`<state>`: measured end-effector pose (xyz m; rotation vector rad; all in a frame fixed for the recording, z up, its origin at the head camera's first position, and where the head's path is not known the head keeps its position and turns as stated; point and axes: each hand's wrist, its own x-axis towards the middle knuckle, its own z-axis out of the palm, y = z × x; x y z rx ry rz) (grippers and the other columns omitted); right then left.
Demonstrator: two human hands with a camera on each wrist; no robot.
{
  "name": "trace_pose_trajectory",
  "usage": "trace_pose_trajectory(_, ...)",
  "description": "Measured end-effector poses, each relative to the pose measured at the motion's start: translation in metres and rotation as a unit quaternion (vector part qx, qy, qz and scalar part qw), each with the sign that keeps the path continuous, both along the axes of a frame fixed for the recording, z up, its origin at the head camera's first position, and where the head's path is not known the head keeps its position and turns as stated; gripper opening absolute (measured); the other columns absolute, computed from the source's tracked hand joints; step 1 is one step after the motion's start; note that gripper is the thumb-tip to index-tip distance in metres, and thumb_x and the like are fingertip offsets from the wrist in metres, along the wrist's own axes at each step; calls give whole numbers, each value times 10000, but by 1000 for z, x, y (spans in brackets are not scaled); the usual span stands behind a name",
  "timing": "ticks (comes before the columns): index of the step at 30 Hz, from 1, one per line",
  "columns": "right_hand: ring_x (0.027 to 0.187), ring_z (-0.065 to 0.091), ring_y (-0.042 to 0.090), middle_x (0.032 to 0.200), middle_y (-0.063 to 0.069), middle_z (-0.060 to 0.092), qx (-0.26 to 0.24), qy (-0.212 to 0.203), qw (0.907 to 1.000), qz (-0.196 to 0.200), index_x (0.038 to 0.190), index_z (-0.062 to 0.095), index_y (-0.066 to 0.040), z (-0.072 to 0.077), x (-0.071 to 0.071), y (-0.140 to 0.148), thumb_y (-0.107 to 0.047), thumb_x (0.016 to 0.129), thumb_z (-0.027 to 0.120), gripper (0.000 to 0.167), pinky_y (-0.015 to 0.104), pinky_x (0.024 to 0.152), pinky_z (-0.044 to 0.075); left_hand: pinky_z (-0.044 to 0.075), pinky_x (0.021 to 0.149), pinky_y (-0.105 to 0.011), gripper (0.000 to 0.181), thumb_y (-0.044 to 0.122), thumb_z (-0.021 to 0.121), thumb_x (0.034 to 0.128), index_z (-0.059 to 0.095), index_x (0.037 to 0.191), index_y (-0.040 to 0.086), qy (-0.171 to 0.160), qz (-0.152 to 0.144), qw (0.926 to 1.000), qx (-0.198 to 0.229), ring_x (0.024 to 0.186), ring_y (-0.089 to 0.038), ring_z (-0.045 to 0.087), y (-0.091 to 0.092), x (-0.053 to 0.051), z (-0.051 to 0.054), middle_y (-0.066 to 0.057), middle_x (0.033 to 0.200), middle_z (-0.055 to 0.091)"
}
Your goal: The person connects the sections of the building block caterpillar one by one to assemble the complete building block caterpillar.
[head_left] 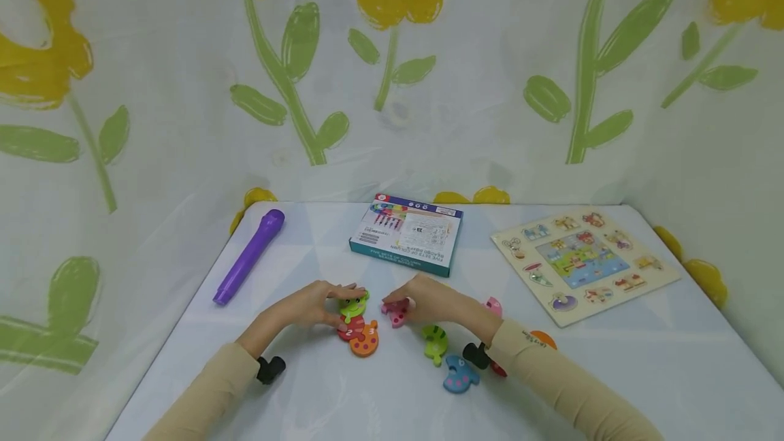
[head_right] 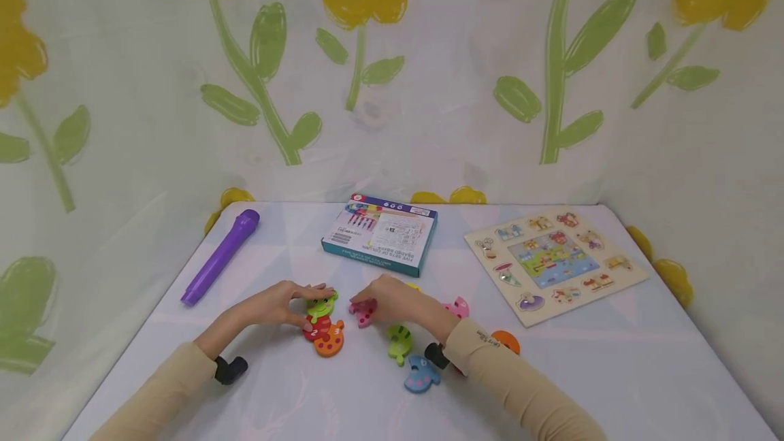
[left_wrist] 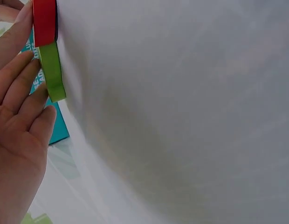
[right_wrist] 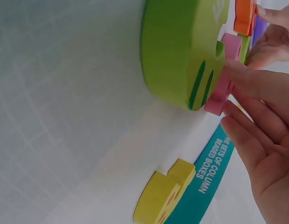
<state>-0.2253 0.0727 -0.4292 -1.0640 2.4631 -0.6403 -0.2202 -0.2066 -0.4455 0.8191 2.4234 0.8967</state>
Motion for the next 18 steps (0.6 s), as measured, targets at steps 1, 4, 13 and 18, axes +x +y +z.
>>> trace_pose_trajectory(1, 1081, 602, 91, 1223, -56, 656, -17, -62, 10000, 28, 1263, 657, -159, 0, 0, 0, -97, 840, 755, 439, 194, 806, 518, 279, 1097, -556, 647, 161, 797, 794, 545, 1388, 204, -9, -58, 10000, 23, 1385, -293, 339, 0, -2, 0, -115, 1474, 409)
trace_pose_trajectory(4, 1009, 600, 62, 1224, -42, 657, -106, -165, 9998, 84, 1277, 646, -145, -1, -2, 0, -117, 829, 770, 466, 170, 755, 512, 248, 1111, -561, 646, 99, 789, 796, 546, 1385, 205, -72, -178, 9998, 34, 1393, -277, 325, 2, -7, 1, -90, 1475, 414)
trace_pose_trajectory(13, 1147, 592, 101, 1204, -36, 667, -216, -36, 9995, 223, 1267, 649, -110, -5, -1, -1, -125, 835, 766, 448, 192, 909, 483, 215, 1124, -567, 653, 54, 791, 781, 559, 1373, 199, -261, -373, 9989, 56, 1394, -248, 329, 3, -14, 1, -57, 1465, 436)
trace_pose_trajectory(18, 1172, 578, 104, 1229, -35, 654, -217, -1, 9991, 376, 1281, 637, -102, -3, -1, -1, -135, 843, 759, 455, 208, 940, 470, 220, 1115, -586, 652, 42, 779, 789, 553, 1379, 202, -336, -394, 9987, 14, 1398, -251, 323, 4, -15, 2, -63, 1473, 423)
